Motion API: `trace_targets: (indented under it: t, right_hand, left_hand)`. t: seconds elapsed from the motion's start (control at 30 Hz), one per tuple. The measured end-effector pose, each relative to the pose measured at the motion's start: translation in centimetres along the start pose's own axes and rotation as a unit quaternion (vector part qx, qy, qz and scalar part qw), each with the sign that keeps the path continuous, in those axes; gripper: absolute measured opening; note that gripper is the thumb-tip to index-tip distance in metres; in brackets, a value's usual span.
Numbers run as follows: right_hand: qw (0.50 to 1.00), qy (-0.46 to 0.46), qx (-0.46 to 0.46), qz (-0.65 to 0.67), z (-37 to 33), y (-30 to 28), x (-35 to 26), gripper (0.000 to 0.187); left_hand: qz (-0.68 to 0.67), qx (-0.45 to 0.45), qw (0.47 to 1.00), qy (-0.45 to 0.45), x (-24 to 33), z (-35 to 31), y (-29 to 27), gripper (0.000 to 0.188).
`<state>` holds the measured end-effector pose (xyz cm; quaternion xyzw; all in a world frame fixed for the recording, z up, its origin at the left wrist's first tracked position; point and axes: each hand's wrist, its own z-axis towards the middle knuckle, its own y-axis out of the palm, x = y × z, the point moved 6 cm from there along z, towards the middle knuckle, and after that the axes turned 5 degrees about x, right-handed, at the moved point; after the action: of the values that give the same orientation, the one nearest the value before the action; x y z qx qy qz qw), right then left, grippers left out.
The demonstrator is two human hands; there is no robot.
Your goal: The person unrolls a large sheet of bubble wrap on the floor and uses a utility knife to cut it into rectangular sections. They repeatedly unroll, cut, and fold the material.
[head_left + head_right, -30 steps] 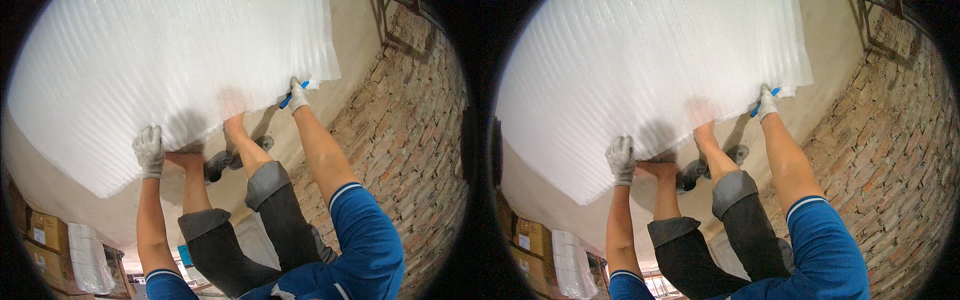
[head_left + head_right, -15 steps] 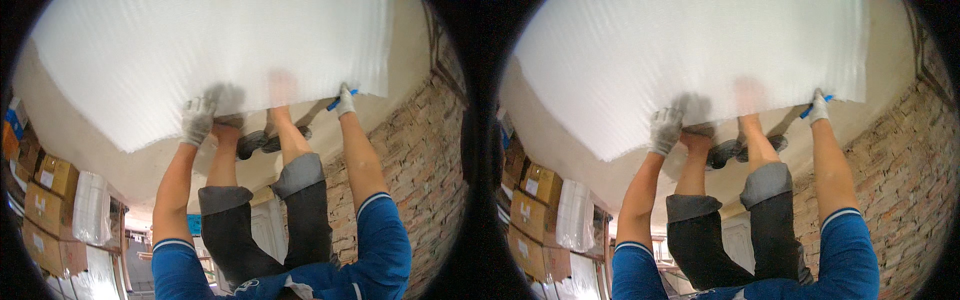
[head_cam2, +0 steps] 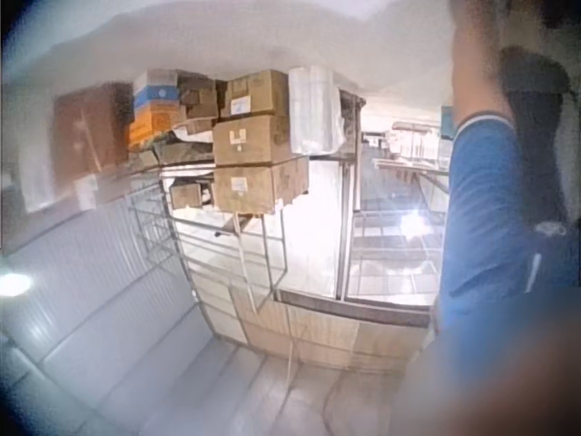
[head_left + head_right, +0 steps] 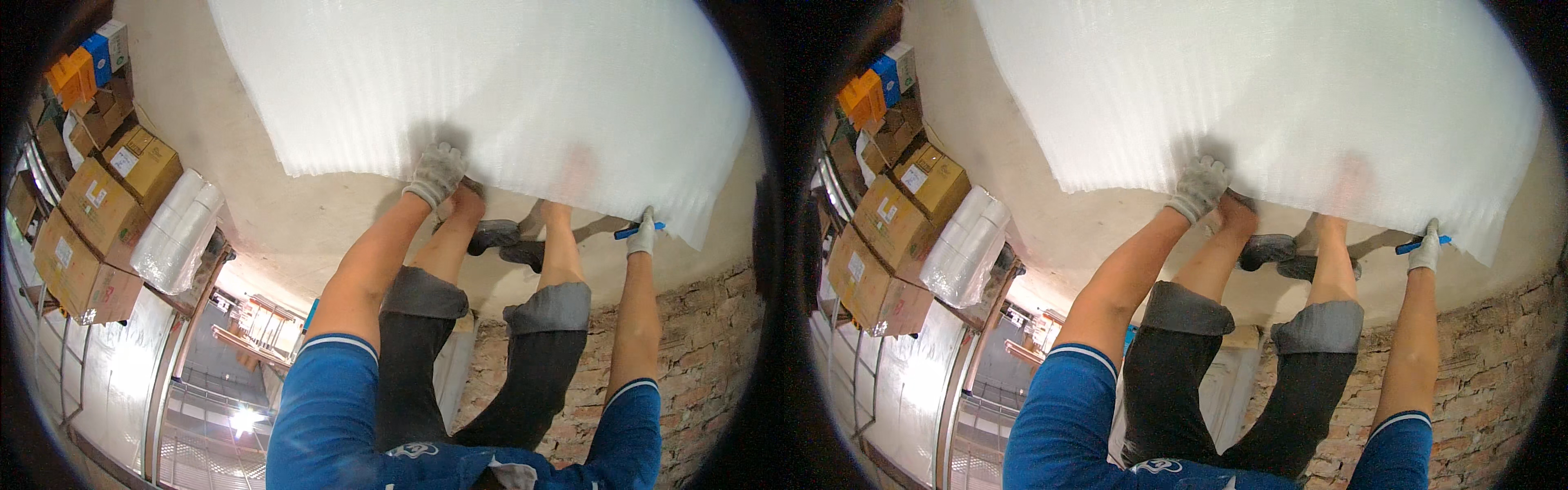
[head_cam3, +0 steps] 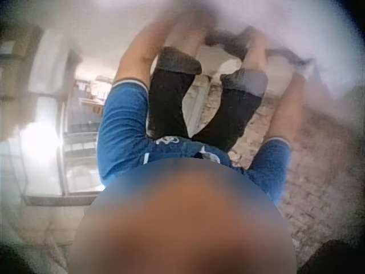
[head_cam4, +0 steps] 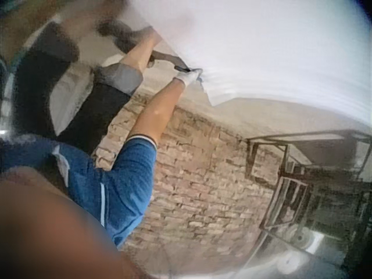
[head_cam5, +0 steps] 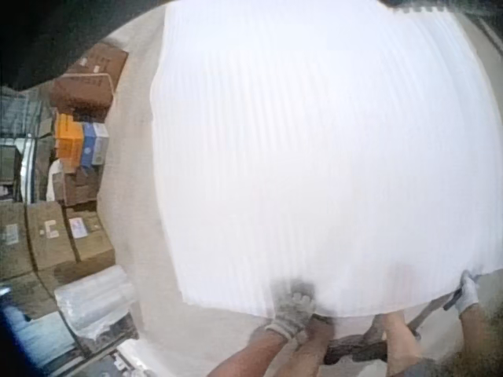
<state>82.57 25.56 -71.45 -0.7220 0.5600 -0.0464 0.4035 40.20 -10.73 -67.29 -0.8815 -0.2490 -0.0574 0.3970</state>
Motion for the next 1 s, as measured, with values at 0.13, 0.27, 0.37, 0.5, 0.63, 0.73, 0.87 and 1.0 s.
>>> trace_targets:
  t: [0.13,0.27,0.37,0.5,0.63,0.73,0.87,1.0]
  right_hand:
    - [0.999,-0.006,-0.011,0.035,-0.2,0.6,0.3,0.045]
    - [0.995,0.061,-0.062,0.042,-1.6,1.9,1.1,0.047]
    - [0.991,0.096,-0.089,0.029,-2.6,3.2,0.9,0.047]
    - [0.997,0.027,-0.075,0.024,-2.8,4.3,-0.7,0.048]
    - [0.991,0.071,-0.105,0.033,-2.5,5.0,0.3,0.050]
    - [0.995,0.041,-0.059,0.063,-1.3,4.5,0.9,0.057]
    - [0.999,-0.035,-0.003,0.032,-1.1,4.2,0.3,0.059]
    - [0.996,-0.001,0.083,-0.025,-3.1,3.6,-0.4,0.060]
  left_hand:
    - [0.042,0.003,0.999,0.009,-0.9,-0.5,-0.8,0.009]
    - [0.058,-0.011,0.998,0.014,-1.5,0.0,-0.2,0.011]
    - [0.039,0.001,0.999,0.007,-1.9,1.3,0.9,0.015]
    - [-0.004,-0.046,0.998,-0.041,-3.0,1.9,3.0,0.023]
    - [-0.047,0.058,0.996,-0.045,-3.6,1.2,2.2,0.020]
    - [-0.090,0.133,0.987,-0.008,-3.1,0.9,1.1,0.011]
    - [-0.059,0.096,0.993,-0.024,-2.6,0.9,0.5,0.013]
    - [-0.038,0.108,0.993,-0.030,-1.8,1.2,-1.6,0.013]
